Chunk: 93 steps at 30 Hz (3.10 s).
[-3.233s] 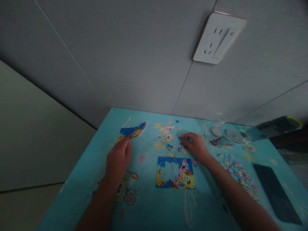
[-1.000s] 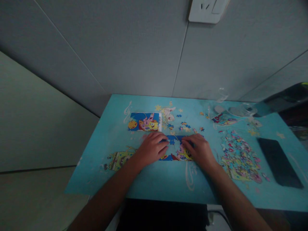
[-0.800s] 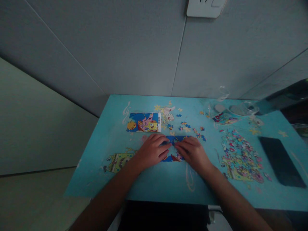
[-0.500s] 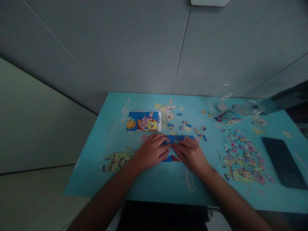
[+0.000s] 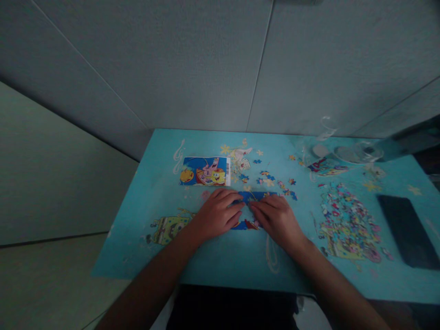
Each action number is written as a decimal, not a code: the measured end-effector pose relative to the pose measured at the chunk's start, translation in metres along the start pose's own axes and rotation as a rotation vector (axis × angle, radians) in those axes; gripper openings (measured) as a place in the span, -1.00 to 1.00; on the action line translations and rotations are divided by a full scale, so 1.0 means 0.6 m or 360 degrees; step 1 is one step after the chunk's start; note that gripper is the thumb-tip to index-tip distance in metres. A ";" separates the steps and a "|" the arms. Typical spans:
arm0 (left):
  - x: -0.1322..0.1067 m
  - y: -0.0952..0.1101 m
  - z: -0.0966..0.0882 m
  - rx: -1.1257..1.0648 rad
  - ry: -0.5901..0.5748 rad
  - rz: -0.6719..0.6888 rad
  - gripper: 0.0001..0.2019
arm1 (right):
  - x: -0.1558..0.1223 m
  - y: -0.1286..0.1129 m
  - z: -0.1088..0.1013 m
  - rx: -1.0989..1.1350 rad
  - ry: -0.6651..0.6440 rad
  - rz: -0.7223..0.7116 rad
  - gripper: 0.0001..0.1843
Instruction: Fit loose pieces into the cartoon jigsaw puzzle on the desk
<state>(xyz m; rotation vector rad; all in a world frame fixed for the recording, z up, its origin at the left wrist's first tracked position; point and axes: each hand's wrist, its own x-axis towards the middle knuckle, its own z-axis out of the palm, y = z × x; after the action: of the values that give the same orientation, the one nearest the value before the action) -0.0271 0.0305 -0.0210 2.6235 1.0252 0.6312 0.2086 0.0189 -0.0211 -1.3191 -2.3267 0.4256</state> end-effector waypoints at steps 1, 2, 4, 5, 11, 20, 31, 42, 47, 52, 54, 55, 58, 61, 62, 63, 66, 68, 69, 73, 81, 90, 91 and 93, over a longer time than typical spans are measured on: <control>0.000 0.000 -0.001 0.0006 0.0011 -0.0007 -0.78 | 0.000 0.003 -0.003 0.0013 0.0030 0.0037 -0.75; 0.000 -0.001 -0.001 0.0013 0.0024 -0.0018 -0.78 | 0.000 0.006 -0.005 0.0025 0.0060 0.0073 -0.74; 0.001 -0.002 -0.001 0.0021 0.0062 -0.0056 -0.77 | -0.001 0.011 -0.009 0.0041 0.0111 0.0131 -0.74; 0.001 -0.004 -0.001 0.0022 0.0089 -0.0078 -0.77 | -0.002 0.012 -0.010 0.0043 0.0126 0.0153 -0.74; -0.003 -0.020 -0.002 0.0048 0.0247 -0.0226 -0.77 | 0.001 0.011 -0.009 0.0035 0.0122 0.0177 -0.72; -0.008 -0.028 0.001 0.0108 0.0253 -0.0251 -0.81 | 0.001 0.011 -0.009 0.0010 0.0083 0.0176 -0.70; -0.009 -0.029 0.004 0.0137 0.0180 -0.0268 -0.80 | 0.011 -0.002 0.005 -0.0113 -0.0016 0.0102 -0.77; -0.006 -0.021 0.009 0.0119 0.0108 -0.0267 -0.80 | 0.019 -0.004 0.020 -0.0232 0.0011 -0.0002 -0.76; -0.004 -0.017 0.006 0.0120 0.0098 -0.0292 -0.80 | 0.016 0.006 0.024 -0.0243 -0.0022 -0.0054 -0.74; -0.004 -0.014 0.004 0.0136 0.0059 -0.0326 -0.79 | 0.018 0.004 0.019 -0.0203 -0.0082 -0.0048 -0.72; -0.003 -0.014 0.004 0.0132 0.0050 -0.0329 -0.79 | 0.020 0.002 0.019 -0.0206 -0.0101 -0.0023 -0.71; -0.003 -0.014 0.003 0.0127 0.0050 -0.0330 -0.79 | 0.021 0.001 0.020 -0.0220 -0.0114 -0.0010 -0.70; -0.003 -0.015 0.003 0.0111 0.0057 -0.0333 -0.79 | 0.026 0.001 0.027 -0.0308 -0.0127 0.0012 -0.70; -0.004 -0.016 0.004 0.0100 0.0062 -0.0336 -0.79 | 0.029 0.001 0.036 -0.0424 -0.0086 0.0023 -0.74; -0.005 -0.016 0.005 0.0098 0.0063 -0.0333 -0.79 | 0.031 0.000 0.038 -0.0462 -0.0076 0.0024 -0.76; -0.005 -0.017 0.006 0.0097 0.0067 -0.0331 -0.79 | 0.032 -0.001 0.039 -0.0500 -0.0073 0.0023 -0.78; -0.006 -0.019 0.009 0.0097 0.0081 -0.0330 -0.79 | 0.037 -0.011 0.038 -0.0612 -0.0108 0.0016 -0.84; -0.006 -0.019 0.009 0.0090 0.0091 -0.0328 -0.80 | 0.038 -0.020 0.034 -0.0678 -0.0138 0.0018 -0.89; -0.006 -0.019 0.009 0.0084 0.0097 -0.0323 -0.80 | 0.038 -0.025 0.033 -0.0707 -0.0152 0.0019 -0.91; -0.006 -0.018 0.008 0.0054 0.0121 -0.0319 -0.81 | 0.034 -0.040 0.029 -0.0762 -0.0177 -0.0012 -0.84; -0.006 -0.021 0.012 0.0046 0.0128 -0.0326 -0.81 | 0.026 -0.026 0.021 -0.0552 -0.0239 -0.0106 -0.66; -0.006 -0.021 0.010 0.0023 0.0137 -0.0334 -0.81 | 0.028 -0.021 0.016 -0.0435 -0.0254 -0.0101 -0.62; -0.006 -0.021 0.011 0.0017 0.0143 -0.0336 -0.81 | 0.030 -0.025 0.015 -0.0452 -0.0263 -0.0090 -0.62; -0.007 -0.020 0.011 0.0007 0.0147 -0.0336 -0.80 | 0.034 -0.034 0.013 -0.0489 -0.0284 -0.0058 -0.61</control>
<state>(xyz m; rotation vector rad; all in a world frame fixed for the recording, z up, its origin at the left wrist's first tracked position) -0.0336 0.0361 -0.0326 2.4649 1.3102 0.7047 0.1807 0.0258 -0.0144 -1.4227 -2.6426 0.1842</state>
